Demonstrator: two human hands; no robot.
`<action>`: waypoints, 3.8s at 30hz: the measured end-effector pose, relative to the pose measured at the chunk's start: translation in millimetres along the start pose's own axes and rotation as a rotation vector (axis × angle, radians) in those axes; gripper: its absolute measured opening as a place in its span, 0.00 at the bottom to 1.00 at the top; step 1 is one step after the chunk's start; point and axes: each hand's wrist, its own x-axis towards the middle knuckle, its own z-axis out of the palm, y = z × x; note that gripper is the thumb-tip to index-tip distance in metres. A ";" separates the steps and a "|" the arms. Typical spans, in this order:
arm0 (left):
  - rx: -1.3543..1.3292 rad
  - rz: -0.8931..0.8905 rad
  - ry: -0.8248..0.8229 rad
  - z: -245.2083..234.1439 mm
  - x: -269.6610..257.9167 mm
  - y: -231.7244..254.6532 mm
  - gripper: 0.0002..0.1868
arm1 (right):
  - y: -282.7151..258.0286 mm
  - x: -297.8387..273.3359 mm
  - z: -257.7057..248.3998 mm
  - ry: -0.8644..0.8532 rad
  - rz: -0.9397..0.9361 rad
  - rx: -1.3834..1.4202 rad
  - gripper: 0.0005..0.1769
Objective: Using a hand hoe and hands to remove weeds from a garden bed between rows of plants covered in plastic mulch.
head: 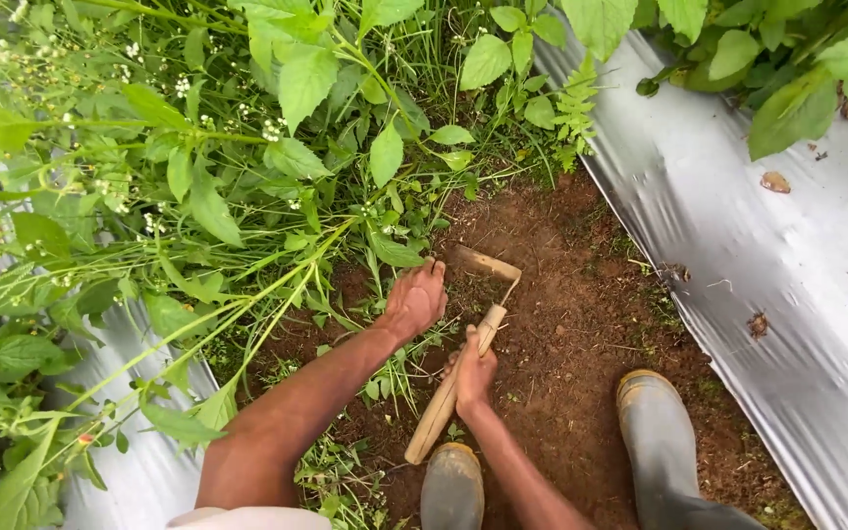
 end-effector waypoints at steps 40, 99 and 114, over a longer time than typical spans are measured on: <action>-0.566 -0.589 0.391 -16.6 50.6 93.8 0.32 | -136.6 29.3 -20.6 -0.090 -0.035 -0.123 0.19; -0.295 -0.516 0.313 63.5 73.6 85.6 0.25 | -144.8 48.5 -53.6 -0.067 -0.090 0.100 0.19; -0.833 -0.581 0.296 91.3 82.7 51.6 0.22 | -142.3 43.4 -63.1 -0.152 -0.125 -0.104 0.19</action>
